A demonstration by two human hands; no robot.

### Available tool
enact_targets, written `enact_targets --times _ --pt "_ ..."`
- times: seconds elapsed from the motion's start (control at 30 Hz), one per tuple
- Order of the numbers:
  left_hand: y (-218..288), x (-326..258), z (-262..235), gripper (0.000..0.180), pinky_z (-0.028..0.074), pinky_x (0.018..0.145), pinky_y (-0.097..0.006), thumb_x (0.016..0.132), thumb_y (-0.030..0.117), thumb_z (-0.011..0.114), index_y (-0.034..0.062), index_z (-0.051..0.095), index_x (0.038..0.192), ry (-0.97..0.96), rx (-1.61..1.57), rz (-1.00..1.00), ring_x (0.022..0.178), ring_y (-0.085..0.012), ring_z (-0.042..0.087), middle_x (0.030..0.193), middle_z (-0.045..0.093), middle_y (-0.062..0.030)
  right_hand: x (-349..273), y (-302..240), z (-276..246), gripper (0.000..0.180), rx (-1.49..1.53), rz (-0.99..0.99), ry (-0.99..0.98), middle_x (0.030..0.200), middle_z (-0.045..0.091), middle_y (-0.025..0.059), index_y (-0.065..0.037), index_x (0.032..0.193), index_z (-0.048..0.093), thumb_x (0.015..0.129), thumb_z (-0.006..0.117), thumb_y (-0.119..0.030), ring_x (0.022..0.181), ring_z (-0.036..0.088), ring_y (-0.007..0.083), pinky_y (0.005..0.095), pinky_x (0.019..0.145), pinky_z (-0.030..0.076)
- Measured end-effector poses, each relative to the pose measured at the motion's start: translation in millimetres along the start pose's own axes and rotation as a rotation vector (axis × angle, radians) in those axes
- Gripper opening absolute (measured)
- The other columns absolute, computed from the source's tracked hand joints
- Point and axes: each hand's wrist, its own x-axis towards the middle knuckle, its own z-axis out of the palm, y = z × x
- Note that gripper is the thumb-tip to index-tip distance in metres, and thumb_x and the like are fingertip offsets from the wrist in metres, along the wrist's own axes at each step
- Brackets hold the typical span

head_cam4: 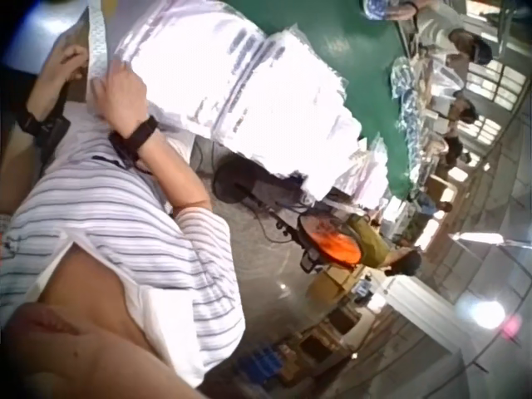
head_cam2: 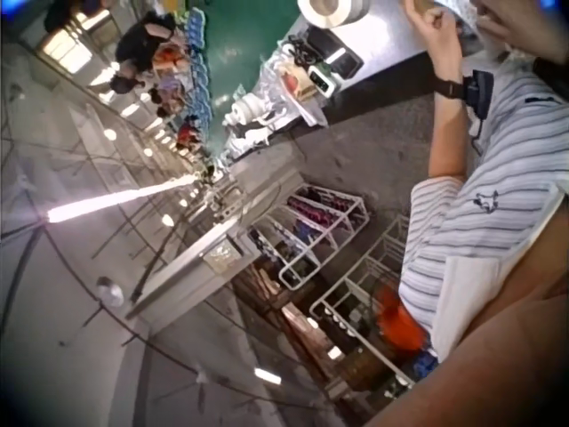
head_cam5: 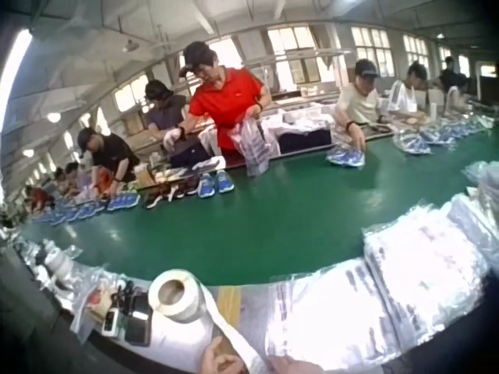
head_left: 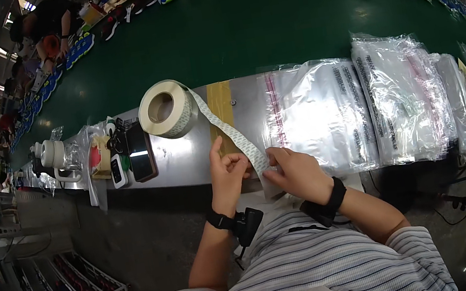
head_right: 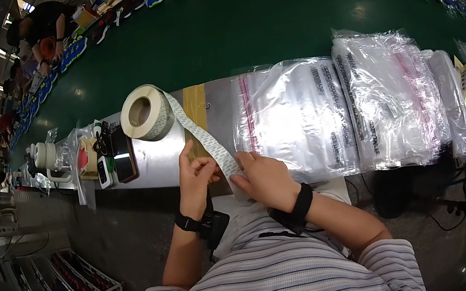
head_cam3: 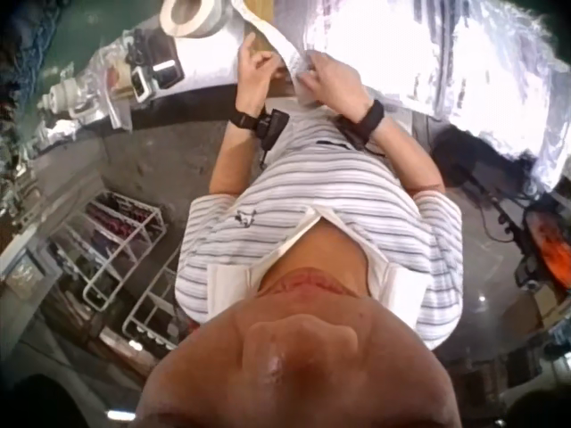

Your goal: The person stands at a factory assembly line and repeatedly applies printed labels to a stack of clear plastic bags. They peel a label from a roll, place it on a bag, and smooth it down before moving to the next bag in the stack.

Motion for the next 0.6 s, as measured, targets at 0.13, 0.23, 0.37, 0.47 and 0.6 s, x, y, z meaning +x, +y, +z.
enact_targets --times 0.13,0.23,0.37,0.47,0.6 --pt "-34 11 7 0.066 0.05 0.081 -0.027 0.085 -0.008 0.055 0.0027 0.021 0.14 -0.175 0.005 0.169 0.096 -0.0157 0.06 0.116 0.053 -0.0119 13 2 16 0.046 0.314 0.033 0.051 0.084 0.065 0.0093 0.0 0.12 0.05 0.081 0.069 -0.018 0.07 0.064 0.0214 0.0313 0.063 0.05" --pt "-13 5 4 0.054 0.049 0.085 -0.028 0.085 -0.009 0.055 0.0015 0.032 0.133 -0.205 -0.099 0.044 0.102 -0.0156 0.057 0.117 0.054 -0.0117 15 -4 16 0.042 0.204 -0.056 0.308 0.09 0.056 0.0116 -0.003 0.107 0.053 0.077 0.073 -0.025 0.072 0.059 0.0244 0.0354 0.063 0.05" --pt "6 7 11 0.038 0.047 0.089 -0.032 0.093 0.006 0.05 0.0005 0.039 0.128 -0.221 -0.322 0.023 0.103 -0.0181 0.058 0.114 0.057 -0.0112 11 -2 -11 0.025 0.513 0.12 -0.056 0.066 0.056 0.008 -0.001 0.082 0.058 0.086 0.065 -0.025 0.062 0.054 0.018 0.0318 0.058 0.044" --pt "10 46 -12 0.036 0.046 0.091 -0.039 0.099 0.028 0.041 -0.0001 0.046 0.121 -0.213 -0.575 -0.07 0.105 -0.0232 0.056 0.116 0.055 -0.0111 -2 1 -22 0.026 0.554 0.078 -0.033 0.066 0.057 0.0068 -0.001 0.084 0.058 0.089 0.063 -0.026 0.059 0.05 0.0132 0.0294 0.057 0.042" --pt "10 85 -62 0.036 0.047 0.089 -0.038 0.098 0.028 0.044 0.0011 0.046 0.122 0.022 -0.512 0.048 0.103 -0.0224 0.055 0.119 0.052 -0.0093 -28 14 -47 0.023 0.642 -0.034 -0.165 0.067 0.056 0.0046 0.0 0.086 0.058 0.09 0.063 -0.023 0.063 0.049 0.0082 0.0256 0.057 0.042"
